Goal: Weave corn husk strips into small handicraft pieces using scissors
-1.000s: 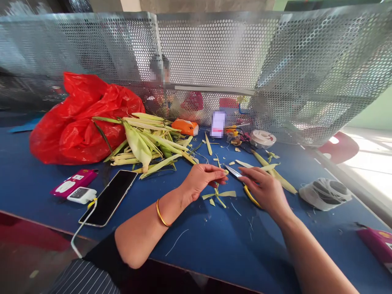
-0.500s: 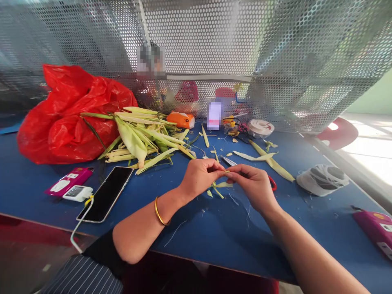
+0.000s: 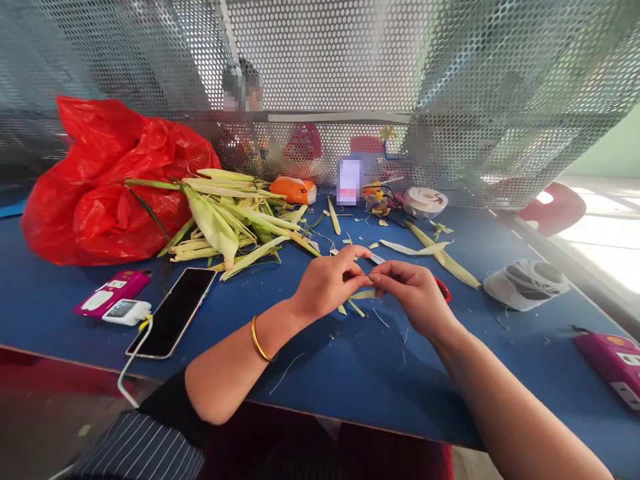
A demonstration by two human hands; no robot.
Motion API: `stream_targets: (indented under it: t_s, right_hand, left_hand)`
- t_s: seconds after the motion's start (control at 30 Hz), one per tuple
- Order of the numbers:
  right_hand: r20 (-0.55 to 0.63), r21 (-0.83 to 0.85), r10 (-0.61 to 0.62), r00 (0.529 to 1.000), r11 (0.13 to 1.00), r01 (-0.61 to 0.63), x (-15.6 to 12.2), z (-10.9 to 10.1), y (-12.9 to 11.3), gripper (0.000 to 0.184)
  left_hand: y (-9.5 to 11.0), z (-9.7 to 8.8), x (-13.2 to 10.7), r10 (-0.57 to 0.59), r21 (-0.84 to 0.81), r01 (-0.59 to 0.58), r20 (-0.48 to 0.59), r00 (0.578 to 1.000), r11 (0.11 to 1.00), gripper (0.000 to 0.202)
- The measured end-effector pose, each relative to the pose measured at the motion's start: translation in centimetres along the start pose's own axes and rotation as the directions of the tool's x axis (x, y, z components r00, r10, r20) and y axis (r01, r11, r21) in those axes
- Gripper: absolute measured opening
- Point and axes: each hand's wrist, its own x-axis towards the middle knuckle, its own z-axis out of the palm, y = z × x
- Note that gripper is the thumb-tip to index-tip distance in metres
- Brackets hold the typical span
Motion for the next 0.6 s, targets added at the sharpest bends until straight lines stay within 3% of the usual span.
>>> stream_targets:
  t_s: [0.1,0.17,0.23,0.3,0.33,0.4,0.47,0.6]
  right_hand:
    - [-0.171,-0.208,-0.132,0.976,0.973,0.096,-0.1,-0.7,-0.5,0.021]
    - [-0.147,-0.307,-0.219,0.965,0.937,0.166,-0.1,-1.2,-0.8,0.019]
    - [0.065,-0.350,-0.247,0.967,0.902,0.254,-0.2,-1.4,-0.7,0.016]
    - [0.260,-0.394,-0.195,0.946,0.873,0.288,-0.4,-1.0,-0.2,0.014]
    - [0.301,-0.434,-0.149,0.942,0.858,0.274,-0.4,-0.6,0.2,0.014]
    - [0.288,-0.531,-0.073,0.955,0.817,0.223,-0.3,0.2,1.0,0.013]
    - [0.243,-0.584,-0.034,0.969,0.793,0.174,-0.2,0.5,1.6,0.011]
    - [0.166,-0.466,-0.026,0.986,0.879,0.102,0.2,-0.2,1.4,0.014]
  left_hand:
    - [-0.5,-0.7,0.5,-0.070,0.022,0.074,-0.144,0.987,0.997,0.028]
    - [-0.9,-1.6,1.0,-0.155,0.039,0.166,-0.206,0.966,0.985,0.022]
    - [-1.3,-2.6,1.5,-0.253,0.136,0.272,-0.146,0.957,0.953,0.024]
    - [-1.7,-3.3,1.7,-0.311,0.279,0.320,-0.076,0.947,0.905,0.022]
    - [-1.8,-3.4,1.8,-0.329,0.346,0.326,-0.050,0.943,0.880,0.020]
    - [-2.1,-3.3,1.7,-0.342,0.426,0.312,-0.007,0.940,0.849,0.018]
    - [-2.4,-2.9,1.6,-0.345,0.403,0.298,0.050,0.937,0.866,0.019]
    - [-2.6,-1.7,1.4,-0.380,0.110,0.364,0.200,0.903,0.925,0.029]
